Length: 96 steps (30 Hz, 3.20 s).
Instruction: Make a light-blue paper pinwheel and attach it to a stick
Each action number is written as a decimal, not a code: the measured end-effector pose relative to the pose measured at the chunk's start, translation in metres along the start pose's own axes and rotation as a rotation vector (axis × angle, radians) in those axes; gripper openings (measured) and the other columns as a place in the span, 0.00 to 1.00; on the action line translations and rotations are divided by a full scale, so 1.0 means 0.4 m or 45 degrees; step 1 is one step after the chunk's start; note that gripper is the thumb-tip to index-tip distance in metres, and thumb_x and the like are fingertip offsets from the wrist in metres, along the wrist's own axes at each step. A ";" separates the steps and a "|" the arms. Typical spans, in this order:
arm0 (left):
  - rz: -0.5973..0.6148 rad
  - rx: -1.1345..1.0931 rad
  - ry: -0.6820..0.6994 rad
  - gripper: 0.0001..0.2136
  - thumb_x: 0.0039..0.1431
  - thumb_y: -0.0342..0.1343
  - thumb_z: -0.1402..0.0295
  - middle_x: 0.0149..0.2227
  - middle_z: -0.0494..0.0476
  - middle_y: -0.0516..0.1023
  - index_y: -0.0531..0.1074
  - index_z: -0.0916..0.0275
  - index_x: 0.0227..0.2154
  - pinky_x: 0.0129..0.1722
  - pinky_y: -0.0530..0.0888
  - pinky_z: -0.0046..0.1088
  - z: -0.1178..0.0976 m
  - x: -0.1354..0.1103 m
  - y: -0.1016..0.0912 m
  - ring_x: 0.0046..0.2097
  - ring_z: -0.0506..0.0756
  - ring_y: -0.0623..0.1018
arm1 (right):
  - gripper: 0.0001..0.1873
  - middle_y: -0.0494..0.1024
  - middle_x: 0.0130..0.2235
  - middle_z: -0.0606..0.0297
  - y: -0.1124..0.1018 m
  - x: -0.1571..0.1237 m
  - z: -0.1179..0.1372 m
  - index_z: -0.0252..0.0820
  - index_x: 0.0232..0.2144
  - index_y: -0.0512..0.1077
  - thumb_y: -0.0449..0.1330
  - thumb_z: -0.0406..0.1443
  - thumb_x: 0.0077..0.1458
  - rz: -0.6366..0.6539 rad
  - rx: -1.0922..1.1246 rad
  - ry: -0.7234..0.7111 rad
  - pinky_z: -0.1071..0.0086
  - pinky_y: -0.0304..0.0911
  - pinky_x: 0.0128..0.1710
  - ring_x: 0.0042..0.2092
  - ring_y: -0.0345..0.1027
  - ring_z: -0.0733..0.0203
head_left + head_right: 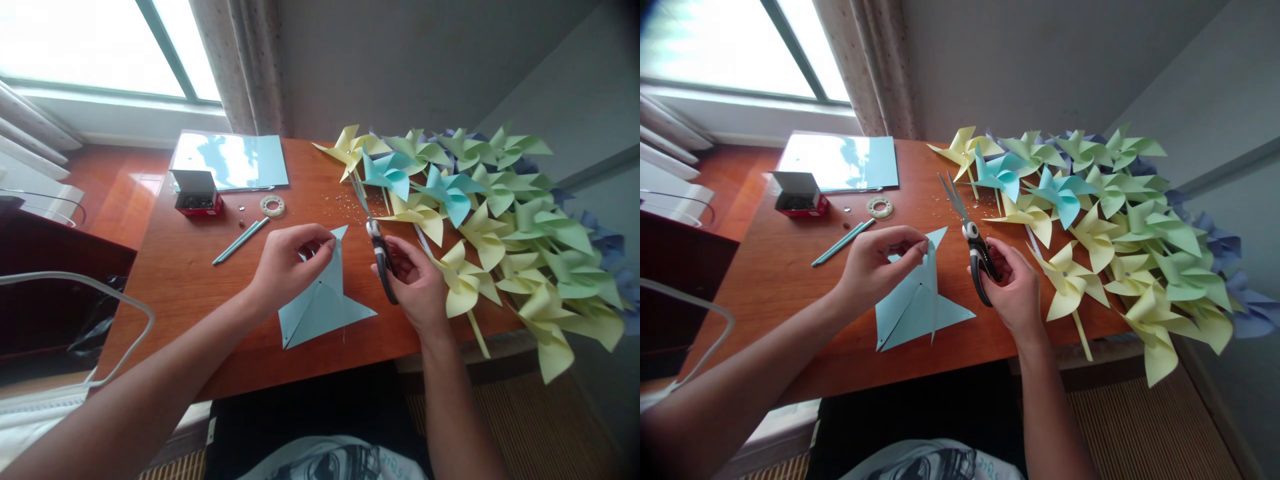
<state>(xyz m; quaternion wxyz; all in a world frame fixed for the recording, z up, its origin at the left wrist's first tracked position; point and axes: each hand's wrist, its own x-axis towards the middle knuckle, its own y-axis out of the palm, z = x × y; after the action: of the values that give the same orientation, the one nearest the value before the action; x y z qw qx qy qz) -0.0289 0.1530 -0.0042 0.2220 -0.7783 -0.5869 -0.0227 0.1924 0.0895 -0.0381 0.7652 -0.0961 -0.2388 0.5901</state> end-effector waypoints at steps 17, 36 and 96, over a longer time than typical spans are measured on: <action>-0.013 0.068 0.213 0.05 0.57 0.58 0.77 0.24 0.49 0.75 0.79 0.65 0.33 0.25 0.70 0.20 0.014 0.008 -0.006 0.25 0.47 0.71 | 0.28 0.78 0.50 0.60 0.003 -0.009 0.018 0.50 0.57 0.73 0.69 0.33 0.54 0.172 0.037 -0.213 0.60 0.74 0.50 0.49 0.76 0.53; 0.030 0.173 0.174 0.06 0.55 0.56 0.76 0.26 0.55 0.80 0.78 0.65 0.28 0.27 0.71 0.25 0.004 0.012 -0.016 0.27 0.50 0.75 | 0.28 0.77 0.50 0.59 -0.001 -0.009 0.022 0.49 0.58 0.71 0.66 0.32 0.55 0.200 -0.055 -0.254 0.60 0.73 0.51 0.50 0.75 0.54; 0.050 0.044 0.067 0.05 0.62 0.58 0.71 0.27 0.53 0.78 0.77 0.65 0.33 0.28 0.72 0.23 0.012 0.007 -0.010 0.28 0.49 0.75 | 0.24 0.78 0.35 0.62 -0.003 0.110 0.051 0.41 0.42 0.79 0.64 0.54 0.57 0.451 1.137 0.651 0.70 0.67 0.27 0.30 0.70 0.64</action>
<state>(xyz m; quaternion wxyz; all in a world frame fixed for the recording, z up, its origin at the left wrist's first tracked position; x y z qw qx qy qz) -0.0327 0.1582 -0.0063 0.2512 -0.7850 -0.5656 -0.0284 0.1919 0.1282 -0.0087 0.6542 0.0590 0.2487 0.7118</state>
